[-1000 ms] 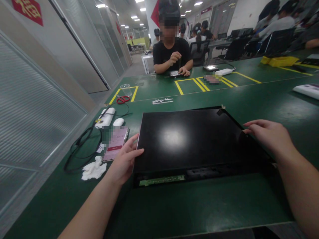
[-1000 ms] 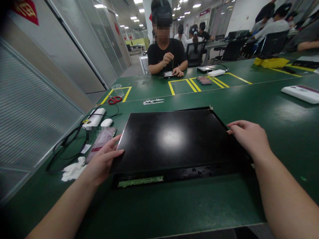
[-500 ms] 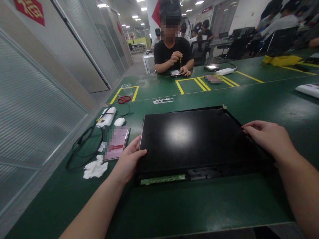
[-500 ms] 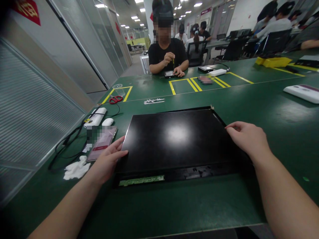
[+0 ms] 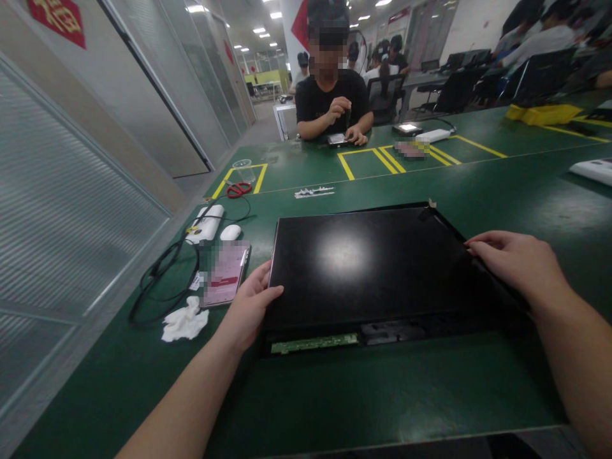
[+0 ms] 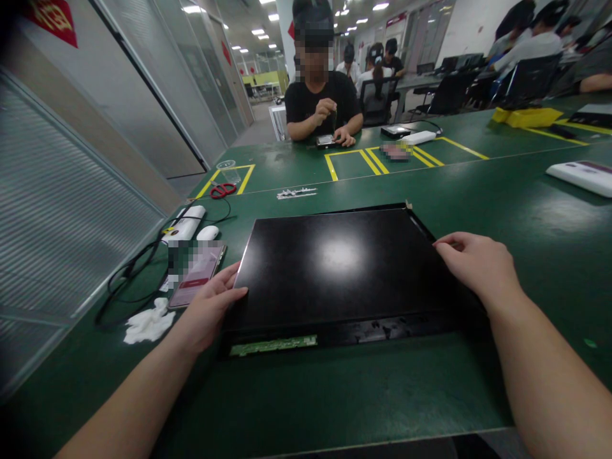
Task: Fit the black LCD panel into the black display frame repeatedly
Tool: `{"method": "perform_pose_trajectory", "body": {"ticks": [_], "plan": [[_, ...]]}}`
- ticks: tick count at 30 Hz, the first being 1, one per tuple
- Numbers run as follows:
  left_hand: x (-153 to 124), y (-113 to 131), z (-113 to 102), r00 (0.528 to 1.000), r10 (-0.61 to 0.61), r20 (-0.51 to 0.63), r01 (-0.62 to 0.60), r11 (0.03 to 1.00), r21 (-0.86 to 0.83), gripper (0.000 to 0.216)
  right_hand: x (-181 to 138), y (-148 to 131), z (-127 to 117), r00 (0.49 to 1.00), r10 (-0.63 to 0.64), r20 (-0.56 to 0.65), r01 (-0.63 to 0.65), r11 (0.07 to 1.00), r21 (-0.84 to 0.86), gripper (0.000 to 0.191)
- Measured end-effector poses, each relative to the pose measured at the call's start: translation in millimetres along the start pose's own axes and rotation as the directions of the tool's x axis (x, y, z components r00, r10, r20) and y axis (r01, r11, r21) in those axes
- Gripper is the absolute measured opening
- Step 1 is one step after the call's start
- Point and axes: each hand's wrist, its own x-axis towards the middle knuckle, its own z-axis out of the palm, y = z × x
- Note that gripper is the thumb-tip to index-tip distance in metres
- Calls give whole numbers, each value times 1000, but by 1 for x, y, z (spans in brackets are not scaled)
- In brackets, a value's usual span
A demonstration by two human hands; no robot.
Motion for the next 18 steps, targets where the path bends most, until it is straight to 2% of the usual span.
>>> {"method": "perform_pose_trajectory", "body": {"ticks": [12, 18], "plan": [[2, -3, -5, 998, 49, 34, -50, 998, 33, 73, -1, -2, -1, 1000, 19, 19, -19, 1000, -2, 29], [1, -1, -12, 973, 204, -107, -176, 958, 226, 54, -3, -4, -3, 999, 20, 41, -20, 1000, 3, 29]]}}
